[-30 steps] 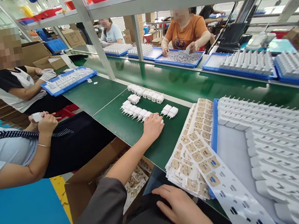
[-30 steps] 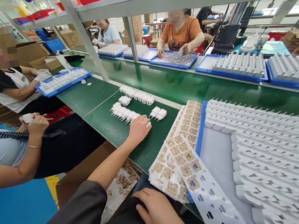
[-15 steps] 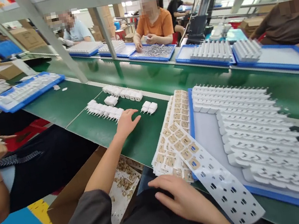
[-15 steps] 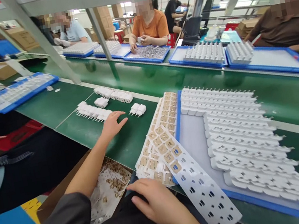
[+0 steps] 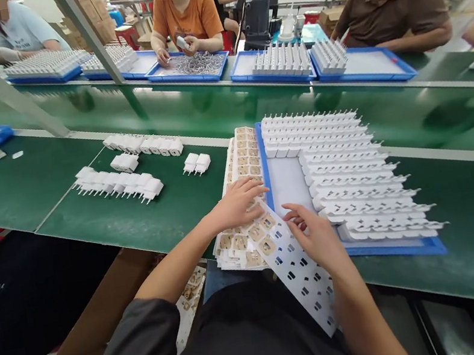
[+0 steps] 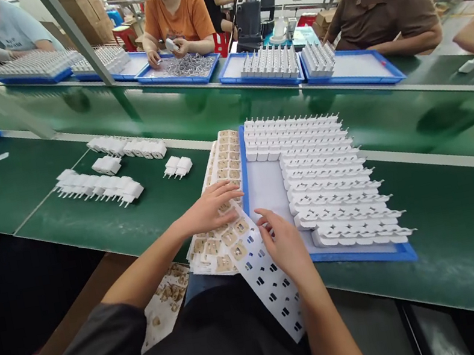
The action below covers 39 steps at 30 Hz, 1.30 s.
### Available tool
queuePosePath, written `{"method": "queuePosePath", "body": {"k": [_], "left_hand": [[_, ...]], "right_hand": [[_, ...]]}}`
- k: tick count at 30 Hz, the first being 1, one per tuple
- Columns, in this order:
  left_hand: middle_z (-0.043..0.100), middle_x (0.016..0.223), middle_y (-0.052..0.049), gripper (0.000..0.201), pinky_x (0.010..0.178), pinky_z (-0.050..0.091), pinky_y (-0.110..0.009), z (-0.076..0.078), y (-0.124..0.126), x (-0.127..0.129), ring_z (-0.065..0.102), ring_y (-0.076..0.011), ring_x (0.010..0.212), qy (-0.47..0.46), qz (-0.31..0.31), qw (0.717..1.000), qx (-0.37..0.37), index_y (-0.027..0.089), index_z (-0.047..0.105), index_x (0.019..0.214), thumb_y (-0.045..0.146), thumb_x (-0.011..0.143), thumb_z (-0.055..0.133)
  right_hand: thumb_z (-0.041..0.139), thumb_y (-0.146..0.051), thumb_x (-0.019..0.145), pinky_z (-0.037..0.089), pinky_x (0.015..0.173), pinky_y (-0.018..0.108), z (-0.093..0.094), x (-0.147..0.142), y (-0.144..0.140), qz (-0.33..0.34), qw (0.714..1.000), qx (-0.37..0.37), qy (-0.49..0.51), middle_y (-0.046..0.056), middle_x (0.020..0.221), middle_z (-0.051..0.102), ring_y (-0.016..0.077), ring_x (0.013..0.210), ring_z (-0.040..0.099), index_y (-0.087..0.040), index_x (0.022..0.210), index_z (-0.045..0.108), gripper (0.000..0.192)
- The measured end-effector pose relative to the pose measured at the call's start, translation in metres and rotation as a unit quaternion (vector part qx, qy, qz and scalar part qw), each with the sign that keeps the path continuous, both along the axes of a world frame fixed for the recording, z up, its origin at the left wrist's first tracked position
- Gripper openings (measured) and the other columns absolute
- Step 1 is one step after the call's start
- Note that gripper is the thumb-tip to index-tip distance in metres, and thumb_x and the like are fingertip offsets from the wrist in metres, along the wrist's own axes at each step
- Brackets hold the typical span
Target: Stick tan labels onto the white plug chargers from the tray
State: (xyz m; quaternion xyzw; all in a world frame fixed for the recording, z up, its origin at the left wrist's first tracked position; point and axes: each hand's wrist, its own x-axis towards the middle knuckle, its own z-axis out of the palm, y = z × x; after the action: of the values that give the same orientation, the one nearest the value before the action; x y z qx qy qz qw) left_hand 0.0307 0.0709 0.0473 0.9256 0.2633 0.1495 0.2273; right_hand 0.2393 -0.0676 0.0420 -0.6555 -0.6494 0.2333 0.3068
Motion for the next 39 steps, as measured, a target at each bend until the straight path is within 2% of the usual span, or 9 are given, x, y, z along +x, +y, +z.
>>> {"method": "queuePosePath", "body": {"k": [4,8,11,14,16,22,27,32,39], "left_hand": [[0.054,0.152,-0.007,0.042,0.126,0.029,-0.049,0.003,-0.006,-0.006,0.035,-0.0297,0.152,0.003,0.007,1.0,0.0,0.025,0.06,0.136,0.035,0.095,0.062],[0.051,0.156,-0.005,0.04,0.128,0.024,-0.049,0.003,-0.025,-0.022,0.029,-0.0281,0.155,0.018,-0.004,1.0,0.008,0.027,0.061,0.135,0.042,0.098,0.058],[0.038,0.165,-0.006,0.057,0.13,0.012,-0.055,-0.003,-0.038,-0.03,0.022,-0.031,0.158,0.06,-0.04,0.997,0.003,0.03,0.053,0.145,0.054,0.094,0.062],[0.028,0.168,-0.008,0.07,0.128,0.009,-0.06,-0.009,-0.043,-0.027,0.02,-0.0332,0.158,0.081,-0.051,0.995,0.004,0.031,0.041,0.155,0.057,0.093,0.062],[0.027,0.169,-0.009,0.068,0.128,0.01,-0.061,-0.01,-0.043,-0.021,0.02,-0.0332,0.158,0.082,-0.052,0.995,0.015,0.032,0.04,0.155,0.056,0.095,0.06],[0.033,0.166,-0.01,0.057,0.127,0.013,-0.061,-0.009,-0.039,-0.002,0.028,-0.0344,0.155,0.08,-0.074,0.993,0.035,0.031,0.054,0.147,0.055,0.095,0.06],[0.031,0.167,-0.006,0.056,0.128,0.012,-0.059,-0.014,-0.036,-0.001,0.028,-0.0332,0.155,0.065,-0.08,0.994,0.029,0.035,0.052,0.148,0.054,0.095,0.061],[0.03,0.167,-0.005,0.058,0.129,0.011,-0.057,-0.015,-0.035,-0.001,0.026,-0.0321,0.156,0.074,-0.078,0.994,0.019,0.036,0.05,0.149,0.056,0.096,0.059],[0.025,0.17,-0.005,0.064,0.129,0.008,-0.056,-0.009,-0.016,-0.003,0.023,-0.0313,0.157,0.088,-0.082,0.993,-0.015,0.035,0.045,0.153,0.06,0.095,0.056]], "right_hand": [[0.049,-0.026,0.098,0.058,0.079,0.038,0.008,-0.003,-0.007,-0.011,0.998,0.053,-0.018,0.009,0.104,0.072,0.0213,0.084,0.068,-0.022,0.12,0.065,0.026],[0.056,-0.027,0.099,0.055,0.089,0.043,0.006,-0.017,-0.016,0.073,0.994,0.061,-0.061,0.009,0.105,0.069,0.0257,0.098,0.064,-0.022,0.115,0.069,0.021],[0.062,-0.031,0.097,0.052,0.092,0.048,0.001,-0.026,-0.019,0.096,0.989,0.048,-0.105,0.011,0.11,0.067,0.0286,0.102,0.061,-0.022,0.121,0.068,0.026],[0.062,-0.033,0.097,0.052,0.093,0.049,-0.003,-0.025,-0.021,0.088,0.988,0.048,-0.116,0.011,0.114,0.066,0.029,0.104,0.06,-0.024,0.124,0.067,0.029],[0.061,-0.032,0.098,0.052,0.093,0.048,-0.004,-0.02,-0.023,0.081,0.989,0.049,-0.111,0.011,0.115,0.065,0.0284,0.104,0.061,-0.025,0.125,0.067,0.028],[0.061,-0.028,0.098,0.05,0.095,0.046,-0.006,-0.009,-0.03,0.072,0.991,0.055,-0.103,0.01,0.114,0.066,0.028,0.107,0.06,-0.023,0.121,0.068,0.025],[0.056,-0.026,0.1,0.049,0.092,0.044,-0.008,-0.011,-0.028,0.069,0.99,0.065,-0.103,0.009,0.11,0.069,0.0263,0.104,0.062,-0.024,0.116,0.07,0.02],[0.055,-0.022,0.101,0.047,0.085,0.04,-0.009,-0.014,-0.023,0.061,0.989,0.083,-0.102,0.007,0.103,0.071,0.0242,0.097,0.063,-0.022,0.098,0.069,0.015],[0.055,-0.019,0.101,0.049,0.09,0.039,0.002,-0.006,-0.037,0.061,0.986,0.153,0.001,0.006,0.099,0.068,0.0217,0.098,0.063,-0.023,0.099,0.064,0.01]]}}
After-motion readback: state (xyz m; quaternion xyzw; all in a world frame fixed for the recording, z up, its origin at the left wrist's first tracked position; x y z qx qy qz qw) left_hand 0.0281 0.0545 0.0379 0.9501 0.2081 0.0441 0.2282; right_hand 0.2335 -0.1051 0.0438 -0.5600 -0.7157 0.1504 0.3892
